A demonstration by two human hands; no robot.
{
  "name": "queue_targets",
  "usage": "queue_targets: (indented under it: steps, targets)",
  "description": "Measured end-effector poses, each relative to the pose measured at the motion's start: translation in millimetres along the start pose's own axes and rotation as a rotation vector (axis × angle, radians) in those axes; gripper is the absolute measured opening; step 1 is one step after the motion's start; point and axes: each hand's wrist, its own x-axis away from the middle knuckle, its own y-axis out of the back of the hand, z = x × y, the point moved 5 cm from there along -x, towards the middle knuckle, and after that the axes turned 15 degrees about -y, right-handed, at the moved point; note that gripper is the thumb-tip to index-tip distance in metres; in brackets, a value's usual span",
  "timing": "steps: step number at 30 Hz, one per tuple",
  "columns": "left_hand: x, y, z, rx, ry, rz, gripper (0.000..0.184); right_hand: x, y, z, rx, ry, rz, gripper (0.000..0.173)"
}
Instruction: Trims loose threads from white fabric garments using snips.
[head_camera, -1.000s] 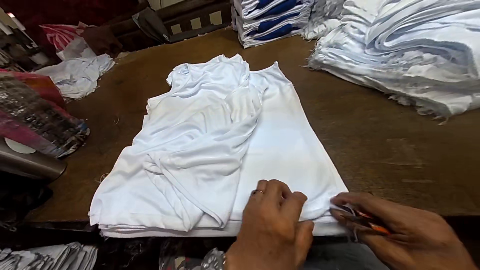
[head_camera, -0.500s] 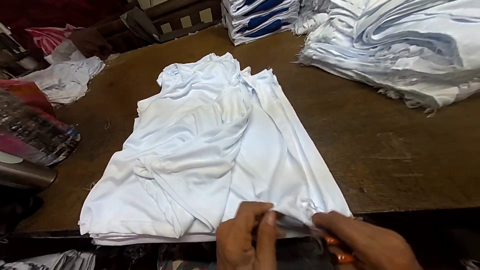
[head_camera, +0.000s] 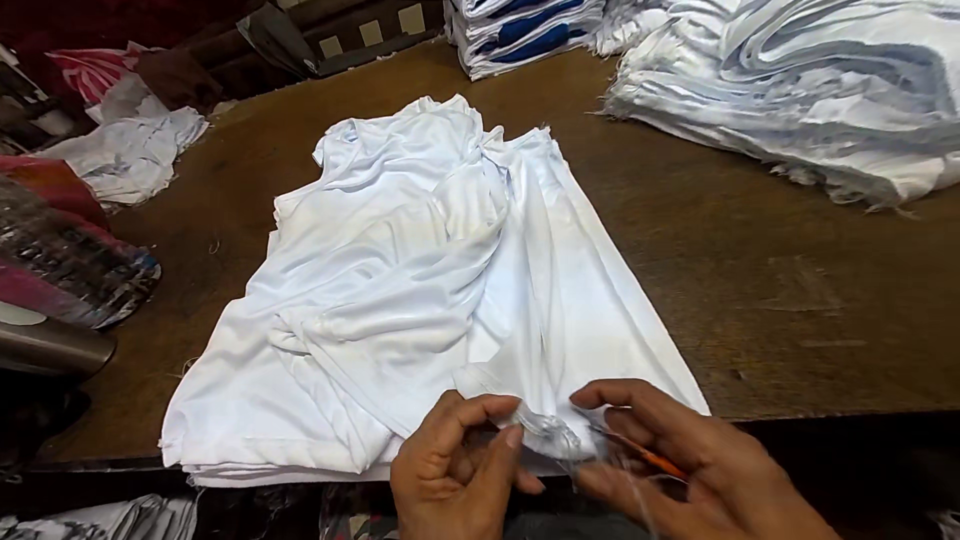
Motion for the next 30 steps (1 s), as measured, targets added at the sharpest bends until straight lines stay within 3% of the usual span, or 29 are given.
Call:
queue_targets:
  steps: [1,4,6,10,12,14,18,22,30]
  targets:
    - [1.1,-1.0,-1.4,-0.001,0.005,0.005,0.021,-3.2,-5.9,0.8,0.028,0.019,0.006,0.046]
    - [3.0,1.1,-2.1,0.003,0.000,-0.022,0.020,-1.1,-18.9,8.6,0.231,0.188,-0.113,0.018]
    - [3.1,3.5,-1.2,0.036,0.013,-0.039,0.023,8.0,-25.7,17.2,0.417,0.306,-0.199,0.019]
    - [4.8,2.2,1.9,0.079,0.057,-0.040,0.040,28.3,-43.1,25.7,0.572,0.411,-0.092,0.017]
    - [5.6,1.1,3.9,0.086,0.061,-0.023,0.044,32.5,-45.1,20.5,0.497,0.372,-0.016,0.020]
    - [5.4,3.4,2.8,0.108,0.064,0.001,0.048,31.9,-38.0,9.5,0.253,0.265,0.091,0.024]
    - [4.0,12.4,-2.5,0.155,0.091,0.045,0.058,26.5,-25.0,-17.2,-0.259,-0.059,0.297,0.049]
    - [4.8,15.3,-4.3,0.177,0.118,0.055,0.062,21.5,-25.3,-22.1,-0.329,-0.144,0.294,0.042]
    - [6.2,15.0,-6.3,0.193,0.139,0.050,0.063,8.1,-33.4,-12.6,-0.342,-0.131,0.218,0.035]
